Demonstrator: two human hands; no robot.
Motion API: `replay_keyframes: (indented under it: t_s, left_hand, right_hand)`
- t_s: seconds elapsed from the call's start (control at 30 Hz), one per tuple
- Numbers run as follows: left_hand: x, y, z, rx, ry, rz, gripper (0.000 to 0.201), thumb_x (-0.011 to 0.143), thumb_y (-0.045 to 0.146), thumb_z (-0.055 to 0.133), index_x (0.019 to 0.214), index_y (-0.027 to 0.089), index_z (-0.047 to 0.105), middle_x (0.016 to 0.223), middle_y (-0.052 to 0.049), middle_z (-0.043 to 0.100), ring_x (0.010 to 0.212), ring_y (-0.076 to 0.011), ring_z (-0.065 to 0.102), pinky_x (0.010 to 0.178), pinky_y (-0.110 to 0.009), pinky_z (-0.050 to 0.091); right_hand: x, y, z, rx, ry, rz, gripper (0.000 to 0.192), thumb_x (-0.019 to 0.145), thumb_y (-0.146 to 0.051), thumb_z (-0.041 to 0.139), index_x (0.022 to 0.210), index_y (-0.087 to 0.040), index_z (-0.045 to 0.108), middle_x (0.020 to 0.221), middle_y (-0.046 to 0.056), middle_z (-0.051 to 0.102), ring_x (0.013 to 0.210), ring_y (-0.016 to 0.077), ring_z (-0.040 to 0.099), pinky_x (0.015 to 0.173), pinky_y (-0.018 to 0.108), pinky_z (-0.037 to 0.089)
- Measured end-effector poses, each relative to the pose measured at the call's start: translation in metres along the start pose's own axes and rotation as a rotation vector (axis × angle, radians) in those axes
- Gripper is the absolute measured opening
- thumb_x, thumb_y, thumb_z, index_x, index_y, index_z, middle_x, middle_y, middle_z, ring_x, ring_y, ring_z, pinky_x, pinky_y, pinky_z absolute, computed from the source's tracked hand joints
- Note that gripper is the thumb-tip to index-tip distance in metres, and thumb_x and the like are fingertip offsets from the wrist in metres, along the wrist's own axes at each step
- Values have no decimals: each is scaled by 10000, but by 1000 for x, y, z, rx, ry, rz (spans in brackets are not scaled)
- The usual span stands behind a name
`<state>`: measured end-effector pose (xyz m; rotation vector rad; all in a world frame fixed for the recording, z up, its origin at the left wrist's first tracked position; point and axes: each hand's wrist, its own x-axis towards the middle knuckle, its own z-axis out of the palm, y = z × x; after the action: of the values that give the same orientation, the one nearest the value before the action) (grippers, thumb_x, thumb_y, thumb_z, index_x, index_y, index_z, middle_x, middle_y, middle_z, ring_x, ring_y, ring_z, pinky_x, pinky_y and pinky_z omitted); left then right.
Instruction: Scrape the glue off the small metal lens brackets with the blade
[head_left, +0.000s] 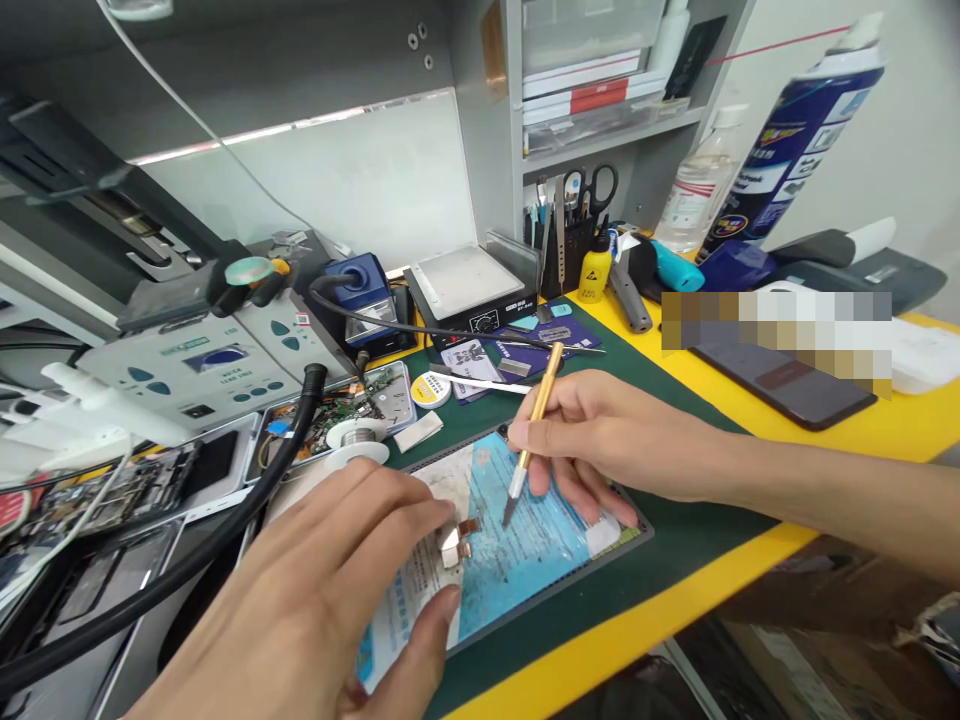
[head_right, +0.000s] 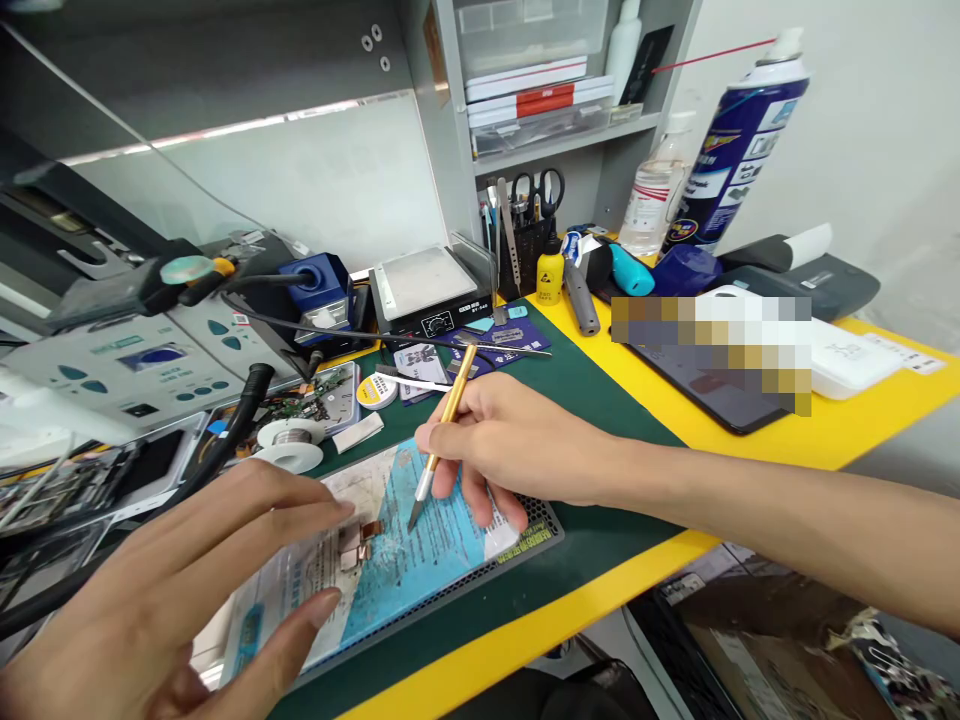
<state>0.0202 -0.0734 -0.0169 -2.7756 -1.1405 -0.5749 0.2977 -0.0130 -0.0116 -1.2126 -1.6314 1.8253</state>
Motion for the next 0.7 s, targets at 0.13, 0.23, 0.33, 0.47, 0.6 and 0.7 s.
replay_keyframes:
  t_s: [0.13,0.23,0.33,0.47,0.6,0.7]
  left_hand:
    - [11,1,7,-107,-85,12,315,920,153,591,1217,258,606,1130,-54,650,1071,-260,602,978,-464,499]
    - [7,0,16,-157,-45,12,277,918,120,605,1168,240,606,1103,-47,623,1052,-240,558,1006,-449,418]
    - [4,-1,20,-165,-17,24,312,888,81,642,1167,217,611,1082,-41,598,1045,-229,524,993,-427,384]
    - [7,-1,20,-173,25,59,278,885,83,657,1136,197,615,1025,-41,582,1001,-228,500,908,-404,382]
    - [9,-1,19,-173,37,62,241,897,91,638,1105,210,621,996,-39,603,983,-241,511,875,-413,383]
    - [9,-1,20,-164,49,44,230,898,111,629,1097,227,628,996,-39,622,977,-255,527,865,-426,388]
  right_hand:
    - [-1,0,0,12,13,15,363,947,-408,685,716,-131,640,473,8,633,271,70,474,308,145,357]
    - [-2,-2,2,34,22,29,341,928,-388,712,713,-134,638,470,6,633,277,74,475,300,143,351]
    - [-2,-2,3,26,27,26,328,926,-384,714,723,-138,639,474,0,633,278,69,463,299,139,359]
    - [-3,-1,3,30,32,6,307,915,-376,729,735,-147,633,492,-4,642,290,69,465,299,137,363]
    - [-5,-1,4,-25,37,27,338,940,-423,700,755,-144,648,490,1,628,299,72,452,304,147,359]
    - [-6,-2,5,-53,38,24,357,951,-440,693,755,-144,657,492,-2,620,315,68,450,315,144,378]
